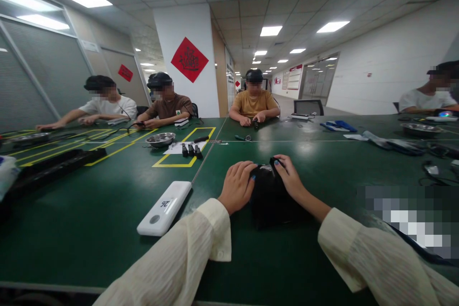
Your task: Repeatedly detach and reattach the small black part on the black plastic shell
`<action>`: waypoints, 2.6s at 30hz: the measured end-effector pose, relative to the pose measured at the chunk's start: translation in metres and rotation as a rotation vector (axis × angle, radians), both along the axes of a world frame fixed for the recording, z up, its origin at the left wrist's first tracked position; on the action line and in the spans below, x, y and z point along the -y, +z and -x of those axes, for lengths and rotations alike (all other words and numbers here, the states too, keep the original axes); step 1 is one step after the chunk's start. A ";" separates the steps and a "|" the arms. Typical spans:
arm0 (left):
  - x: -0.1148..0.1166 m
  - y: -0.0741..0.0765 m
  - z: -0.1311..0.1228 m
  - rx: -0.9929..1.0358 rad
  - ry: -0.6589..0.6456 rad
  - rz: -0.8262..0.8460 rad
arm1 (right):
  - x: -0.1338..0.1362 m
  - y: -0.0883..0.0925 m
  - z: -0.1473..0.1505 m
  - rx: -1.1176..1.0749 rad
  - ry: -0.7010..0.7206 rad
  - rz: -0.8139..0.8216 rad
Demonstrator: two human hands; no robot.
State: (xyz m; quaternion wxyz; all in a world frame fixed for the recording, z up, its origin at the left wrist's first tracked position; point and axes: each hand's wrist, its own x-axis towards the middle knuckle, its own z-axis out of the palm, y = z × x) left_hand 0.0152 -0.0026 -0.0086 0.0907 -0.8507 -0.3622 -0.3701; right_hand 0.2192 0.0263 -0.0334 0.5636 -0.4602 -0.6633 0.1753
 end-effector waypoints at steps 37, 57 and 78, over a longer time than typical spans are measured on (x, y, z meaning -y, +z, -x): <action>0.002 -0.007 -0.005 0.067 -0.248 0.302 | 0.006 0.023 -0.020 0.351 -0.370 -0.538; 0.008 -0.010 -0.015 0.258 -0.260 0.472 | 0.043 0.018 0.021 0.575 -0.022 -0.721; 0.003 -0.006 -0.012 0.293 -0.272 0.499 | 0.048 0.024 0.025 0.577 -0.172 -0.604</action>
